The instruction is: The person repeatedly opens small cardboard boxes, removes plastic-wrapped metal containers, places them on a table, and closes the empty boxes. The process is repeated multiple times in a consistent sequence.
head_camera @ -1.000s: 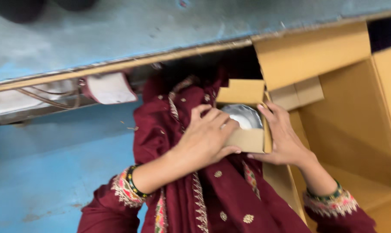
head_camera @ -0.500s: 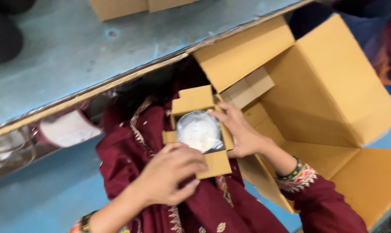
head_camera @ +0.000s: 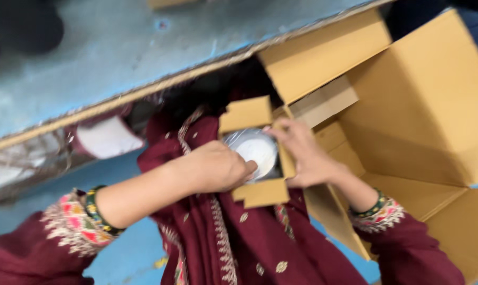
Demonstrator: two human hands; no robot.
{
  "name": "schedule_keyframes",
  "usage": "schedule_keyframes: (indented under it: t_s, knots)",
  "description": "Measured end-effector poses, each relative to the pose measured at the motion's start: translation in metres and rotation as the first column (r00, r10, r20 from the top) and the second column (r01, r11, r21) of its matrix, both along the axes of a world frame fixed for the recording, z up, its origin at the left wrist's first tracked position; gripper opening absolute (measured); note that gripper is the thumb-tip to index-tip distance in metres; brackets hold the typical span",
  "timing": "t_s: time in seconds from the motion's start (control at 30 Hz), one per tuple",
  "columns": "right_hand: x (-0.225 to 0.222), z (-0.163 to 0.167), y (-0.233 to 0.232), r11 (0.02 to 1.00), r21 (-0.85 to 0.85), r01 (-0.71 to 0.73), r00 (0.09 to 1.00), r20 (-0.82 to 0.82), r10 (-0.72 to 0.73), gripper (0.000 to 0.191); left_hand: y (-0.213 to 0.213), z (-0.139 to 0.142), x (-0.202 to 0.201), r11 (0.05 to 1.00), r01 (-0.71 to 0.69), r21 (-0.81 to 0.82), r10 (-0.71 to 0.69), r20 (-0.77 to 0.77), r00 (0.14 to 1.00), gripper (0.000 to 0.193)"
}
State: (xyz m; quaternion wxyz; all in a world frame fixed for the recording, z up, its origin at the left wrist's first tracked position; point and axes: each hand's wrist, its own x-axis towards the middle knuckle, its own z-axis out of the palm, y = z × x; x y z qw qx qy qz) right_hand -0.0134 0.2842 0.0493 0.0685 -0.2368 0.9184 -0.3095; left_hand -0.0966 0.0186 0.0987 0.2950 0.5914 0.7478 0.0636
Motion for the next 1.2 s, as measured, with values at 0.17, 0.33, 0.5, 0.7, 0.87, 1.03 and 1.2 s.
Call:
schedule_keyframes:
  t_s: [0.17, 0.33, 0.5, 0.7, 0.87, 1.03, 1.2]
  knots:
    - [0.002, 0.005, 0.007, 0.998, -0.06, 0.023, 0.999, -0.025, -0.025, 0.117, -0.028, 0.028, 0.009, 0.891, -0.059, 0.451, 0.015, 0.101, 0.995, 0.016]
    - [0.002, 0.018, -0.007, 0.996, -0.085, -0.021, 0.998, -0.059, 0.016, 0.117, -0.009, 0.024, 0.002, 0.891, -0.327, 0.315, 0.221, 0.329, 0.918, 0.021]
    - [0.003, 0.026, -0.021, 0.997, -0.066, -0.03, 0.998, -0.062, 0.026, 0.116, 0.02, -0.01, 0.02, 0.963, -0.044, -0.264, 0.105, 0.219, 0.97, 0.027]
    - [0.004, 0.016, -0.014, 0.998, -0.057, 0.035, 0.998, -0.056, -0.038, 0.117, 0.009, -0.003, 0.036, 0.888, -0.261, 0.38, 0.331, -0.131, 0.934, 0.066]
    - [0.005, 0.012, -0.009, 0.996, -0.085, 0.042, 0.998, -0.032, -0.044, 0.119, -0.024, 0.019, 0.042, 0.689, -0.333, 0.644, 0.513, -0.109, 0.852, 0.059]
    - [0.002, 0.028, -0.021, 0.997, -0.052, 0.056, 0.998, 0.025, -0.054, 0.118, -0.013, 0.004, 0.039, 0.839, -0.474, 0.267, 0.448, 0.155, 0.881, 0.029]
    - [-0.003, 0.042, -0.047, 0.998, 0.049, -0.034, 0.994, -0.104, 0.039, 0.122, 0.032, -0.026, 0.037, 0.846, -0.518, 0.13, 0.464, 0.301, 0.833, 0.037]
